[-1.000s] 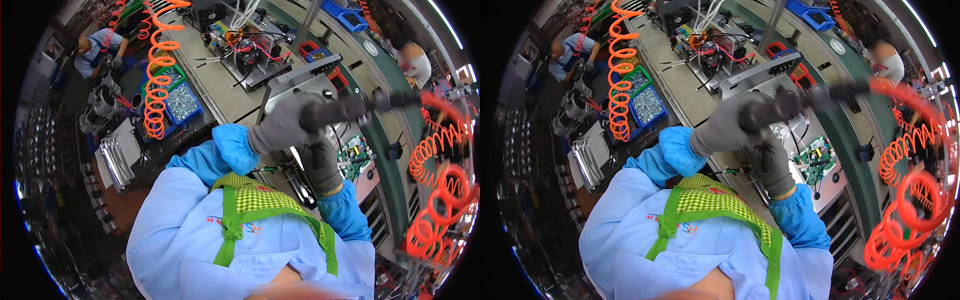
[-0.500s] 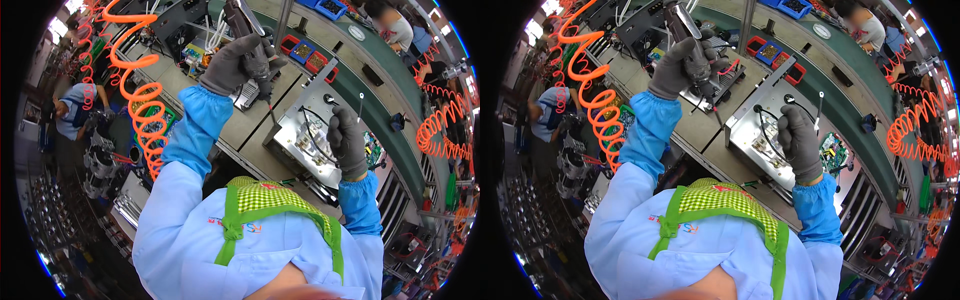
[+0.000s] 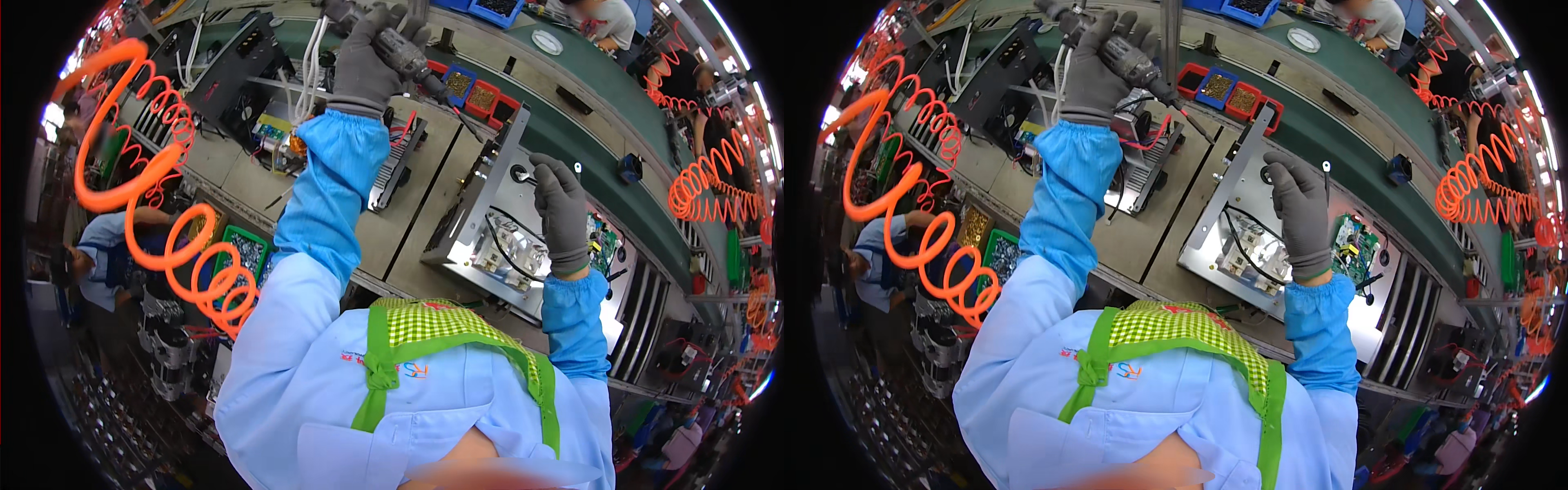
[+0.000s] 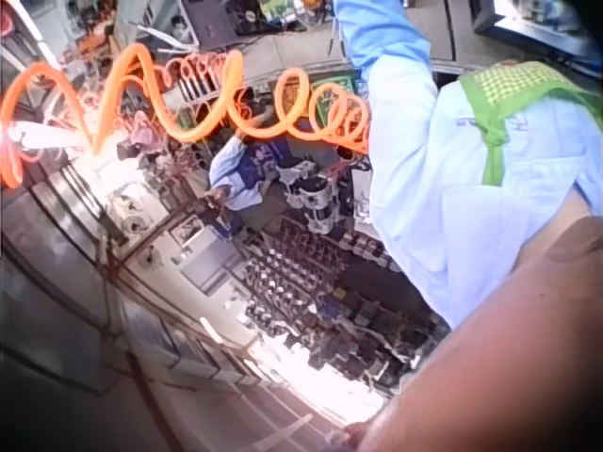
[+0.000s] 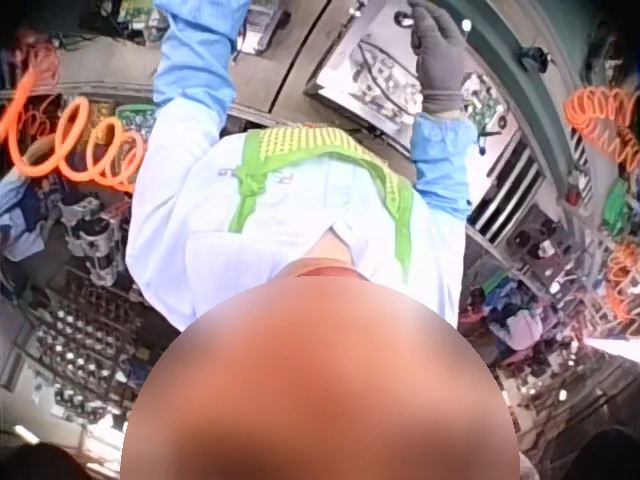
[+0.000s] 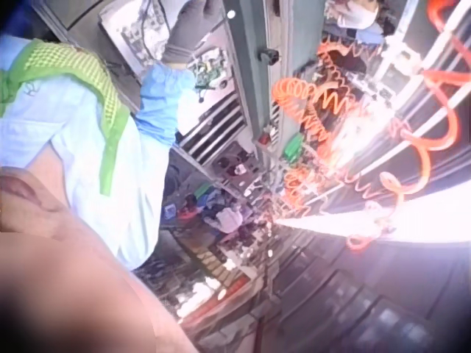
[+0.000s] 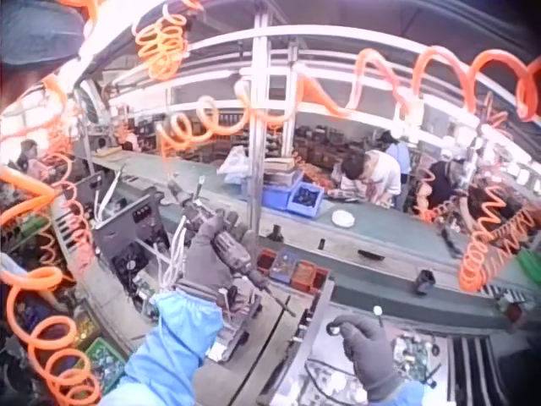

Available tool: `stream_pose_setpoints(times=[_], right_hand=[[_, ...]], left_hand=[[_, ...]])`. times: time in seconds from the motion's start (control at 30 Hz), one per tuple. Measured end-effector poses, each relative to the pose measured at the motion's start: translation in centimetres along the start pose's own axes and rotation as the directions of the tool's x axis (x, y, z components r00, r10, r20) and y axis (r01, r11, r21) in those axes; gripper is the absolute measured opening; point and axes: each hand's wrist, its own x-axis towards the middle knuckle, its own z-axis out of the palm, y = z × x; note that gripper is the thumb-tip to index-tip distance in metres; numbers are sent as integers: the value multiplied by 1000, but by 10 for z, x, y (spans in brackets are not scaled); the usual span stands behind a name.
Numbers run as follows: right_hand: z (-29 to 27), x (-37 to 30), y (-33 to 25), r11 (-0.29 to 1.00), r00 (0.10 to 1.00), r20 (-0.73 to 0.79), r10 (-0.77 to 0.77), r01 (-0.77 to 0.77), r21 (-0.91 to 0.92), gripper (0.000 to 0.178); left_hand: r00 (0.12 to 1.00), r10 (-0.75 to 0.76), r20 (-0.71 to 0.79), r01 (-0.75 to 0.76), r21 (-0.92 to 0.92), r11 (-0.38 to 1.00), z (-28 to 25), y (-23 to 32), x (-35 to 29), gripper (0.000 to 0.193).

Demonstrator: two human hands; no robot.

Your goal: Assembling electronic components on a metal chassis using a screwdriver and connecting wires.

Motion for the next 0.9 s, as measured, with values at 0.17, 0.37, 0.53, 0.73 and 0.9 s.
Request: stream_pose_setpoints(times=[0.17, 0.37, 0.53, 0.73, 0.9], right_hand=[[18, 24, 5, 983, 989, -77, -127, 115, -141, 23], [21, 28, 17, 987, 981, -167, -102, 79, -139, 22], [22, 31, 23, 993, 975, -206, -81, 61, -100, 23], [18, 27, 24, 1000, 985, -172, -8, 13, 28, 23], [15, 25, 29, 1000, 982, -189, -4, 1, -16, 22]], left_hand=[[980, 43, -195, -66, -113, 991, -31, -40, 10, 17], [940, -81, -330, -19, -287, 958, -23, -70, 8, 19], [932, -154, -328, 35, -341, 939, -33, -77, 11, 22], [932, -150, -331, 37, -324, 945, -37, -86, 9, 24], [936, -162, -313, 69, -290, 955, -30, -88, 3, 24]])
